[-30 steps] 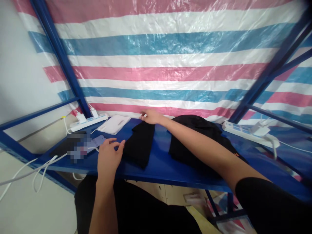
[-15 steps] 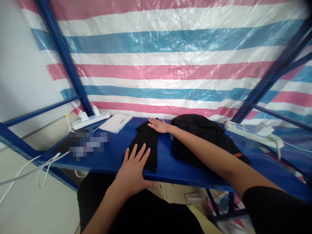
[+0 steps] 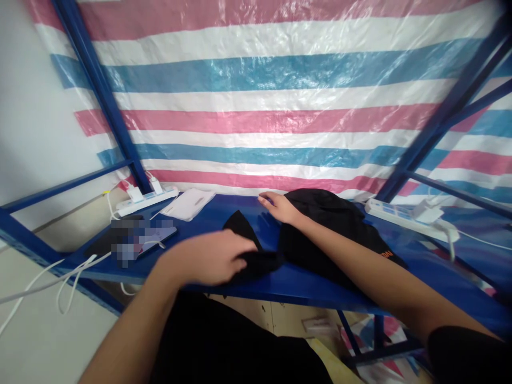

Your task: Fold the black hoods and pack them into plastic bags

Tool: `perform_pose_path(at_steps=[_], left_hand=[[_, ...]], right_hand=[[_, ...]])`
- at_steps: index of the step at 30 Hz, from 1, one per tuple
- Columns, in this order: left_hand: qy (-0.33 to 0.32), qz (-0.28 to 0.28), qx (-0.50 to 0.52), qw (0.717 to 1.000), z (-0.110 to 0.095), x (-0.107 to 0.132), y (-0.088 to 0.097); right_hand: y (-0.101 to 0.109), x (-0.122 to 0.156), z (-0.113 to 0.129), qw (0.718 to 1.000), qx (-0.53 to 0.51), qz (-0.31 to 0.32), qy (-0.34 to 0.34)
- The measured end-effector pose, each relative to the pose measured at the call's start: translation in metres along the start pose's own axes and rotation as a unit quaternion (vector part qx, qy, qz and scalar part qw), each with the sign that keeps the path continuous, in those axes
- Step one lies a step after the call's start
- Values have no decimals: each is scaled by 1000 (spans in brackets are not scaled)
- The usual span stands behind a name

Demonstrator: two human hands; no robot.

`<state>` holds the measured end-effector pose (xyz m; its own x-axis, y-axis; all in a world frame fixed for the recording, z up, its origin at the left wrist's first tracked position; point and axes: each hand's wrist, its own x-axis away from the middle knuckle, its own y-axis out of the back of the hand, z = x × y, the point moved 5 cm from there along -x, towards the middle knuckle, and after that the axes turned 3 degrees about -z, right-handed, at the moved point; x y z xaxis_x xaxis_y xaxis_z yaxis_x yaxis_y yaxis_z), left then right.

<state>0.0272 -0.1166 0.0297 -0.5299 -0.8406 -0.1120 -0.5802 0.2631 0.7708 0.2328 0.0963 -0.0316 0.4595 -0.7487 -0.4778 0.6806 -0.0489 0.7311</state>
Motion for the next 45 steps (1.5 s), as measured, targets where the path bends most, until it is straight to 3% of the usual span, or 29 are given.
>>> perform_pose_path(at_steps=[2, 3, 5, 7, 9, 12, 16, 24, 32, 34, 36, 39, 42, 45], left_hand=[[2, 18, 30, 999, 20, -33, 37], [20, 1, 49, 999, 36, -49, 51], [72, -86, 69, 991, 76, -76, 68], [124, -157, 46, 979, 114, -92, 66], [155, -169, 26, 973, 142, -98, 50], [165, -163, -4, 973, 161, -95, 28], [119, -154, -20, 981, 165, -91, 16], [67, -278, 6, 958, 177, -92, 18], [84, -333, -29, 939, 181, -96, 16], [67, -341, -55, 936, 173, -95, 18], [9, -357, -80, 931, 155, -94, 19], [-66, -301, -72, 949, 132, -99, 5], [-13, -157, -77, 984, 132, -111, -23], [49, -94, -107, 989, 143, -113, -38]], right_hand=[[-3, 3, 0, 998, -56, -5, -10], [-8, 4, -1, 996, -86, 2, -22], [-20, 5, -3, 987, -146, 27, -58], [-34, 8, -6, 975, -196, 56, -88], [-44, 10, -5, 970, -214, 71, -87], [-50, 14, -2, 981, -178, 61, -36], [-51, 15, 0, 986, -160, 44, 10], [-59, 5, -6, 949, -311, 14, -43], [-58, 0, -15, 978, -190, -27, -82], [-60, -1, -16, 978, -189, -22, -87], [-61, -2, -17, 979, -184, -20, -89], [-62, -5, -17, 984, -152, -20, -85], [-62, -7, -19, 990, -110, -25, -86], [-56, -6, -13, 993, -86, -50, -62]])
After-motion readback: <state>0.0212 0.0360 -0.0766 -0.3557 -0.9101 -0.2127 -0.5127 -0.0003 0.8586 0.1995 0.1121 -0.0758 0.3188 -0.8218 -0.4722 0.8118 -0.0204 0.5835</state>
